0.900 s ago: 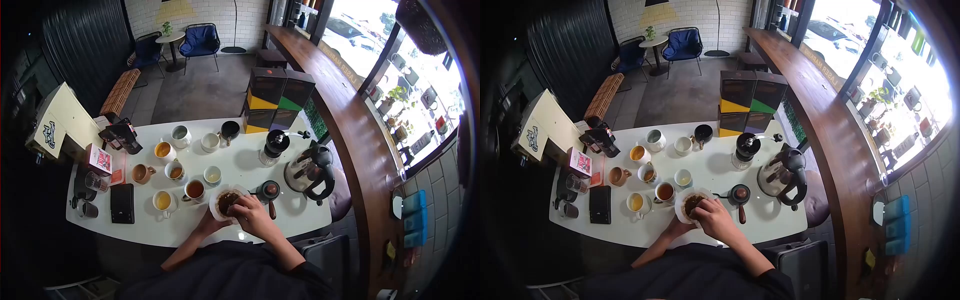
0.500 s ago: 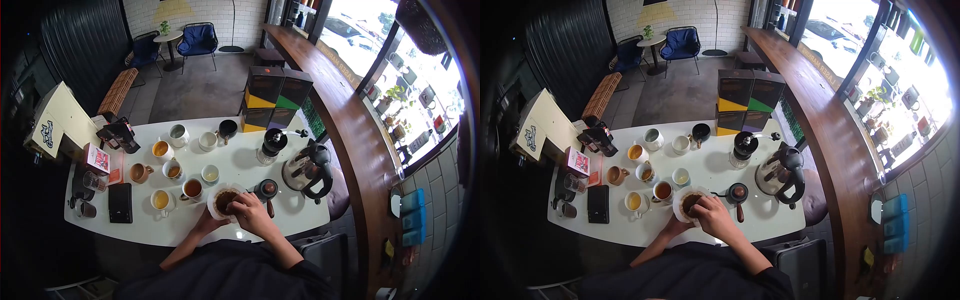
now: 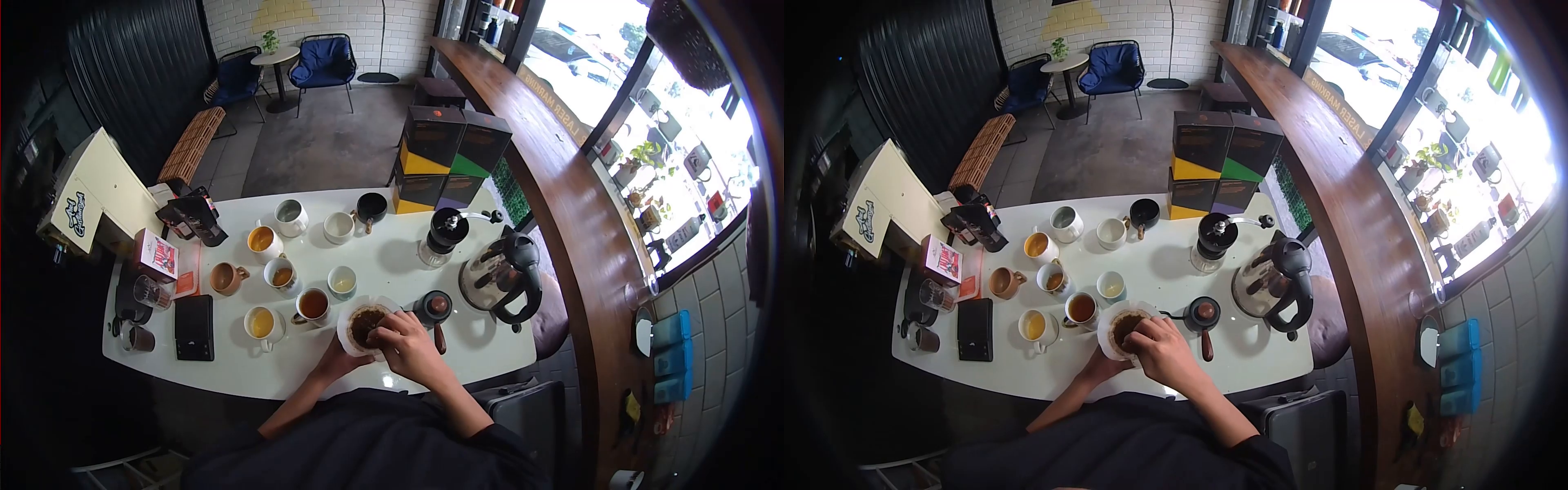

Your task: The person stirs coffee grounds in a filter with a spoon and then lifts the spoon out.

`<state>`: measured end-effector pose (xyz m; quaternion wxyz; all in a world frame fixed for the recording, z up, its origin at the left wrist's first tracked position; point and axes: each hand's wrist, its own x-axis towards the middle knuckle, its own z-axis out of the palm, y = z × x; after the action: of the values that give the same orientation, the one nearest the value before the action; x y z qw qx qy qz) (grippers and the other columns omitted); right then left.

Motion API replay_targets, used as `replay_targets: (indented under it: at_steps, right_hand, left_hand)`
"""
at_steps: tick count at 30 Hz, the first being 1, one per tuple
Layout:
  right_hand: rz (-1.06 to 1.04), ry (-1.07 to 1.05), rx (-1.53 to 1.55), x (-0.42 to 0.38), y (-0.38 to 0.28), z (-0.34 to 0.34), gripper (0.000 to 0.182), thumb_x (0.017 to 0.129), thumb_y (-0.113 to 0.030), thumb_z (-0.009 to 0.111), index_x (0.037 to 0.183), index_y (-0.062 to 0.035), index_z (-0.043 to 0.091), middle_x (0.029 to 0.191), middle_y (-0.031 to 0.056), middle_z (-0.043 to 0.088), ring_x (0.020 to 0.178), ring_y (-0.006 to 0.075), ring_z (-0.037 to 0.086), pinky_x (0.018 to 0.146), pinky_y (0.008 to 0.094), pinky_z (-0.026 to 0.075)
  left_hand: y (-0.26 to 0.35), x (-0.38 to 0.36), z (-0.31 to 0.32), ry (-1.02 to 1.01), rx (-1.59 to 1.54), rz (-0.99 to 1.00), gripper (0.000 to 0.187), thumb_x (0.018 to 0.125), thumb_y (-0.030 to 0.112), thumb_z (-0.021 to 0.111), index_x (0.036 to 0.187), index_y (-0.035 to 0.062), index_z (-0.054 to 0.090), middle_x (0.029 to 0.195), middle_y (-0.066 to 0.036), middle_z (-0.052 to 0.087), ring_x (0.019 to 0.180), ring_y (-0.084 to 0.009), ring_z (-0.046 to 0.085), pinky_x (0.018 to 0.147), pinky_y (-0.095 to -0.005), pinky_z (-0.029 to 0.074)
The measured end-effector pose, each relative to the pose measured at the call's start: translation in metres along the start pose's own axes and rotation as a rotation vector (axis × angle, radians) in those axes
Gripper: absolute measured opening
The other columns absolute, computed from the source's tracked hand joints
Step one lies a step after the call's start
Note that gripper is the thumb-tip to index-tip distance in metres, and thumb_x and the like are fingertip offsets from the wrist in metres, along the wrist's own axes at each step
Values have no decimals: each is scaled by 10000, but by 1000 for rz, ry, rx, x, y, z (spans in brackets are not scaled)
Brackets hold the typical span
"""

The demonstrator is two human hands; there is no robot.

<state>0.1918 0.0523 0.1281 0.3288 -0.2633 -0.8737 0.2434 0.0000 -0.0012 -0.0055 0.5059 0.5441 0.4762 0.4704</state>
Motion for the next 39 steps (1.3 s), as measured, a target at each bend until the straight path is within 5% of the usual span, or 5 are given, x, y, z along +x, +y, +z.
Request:
replay_targets:
  at_steps: [39]
  right_hand:
    - [23,-6,59,0,5,2,288,761,58,684,1002,-85,751,1004,72,660,991,301,630,894,418,489]
  left_hand:
    - [-11,0,-3,17,-23,-19,887,712,94,921,1482,61,483,1440,-105,592,1357,-252,565,1162,-417,455]
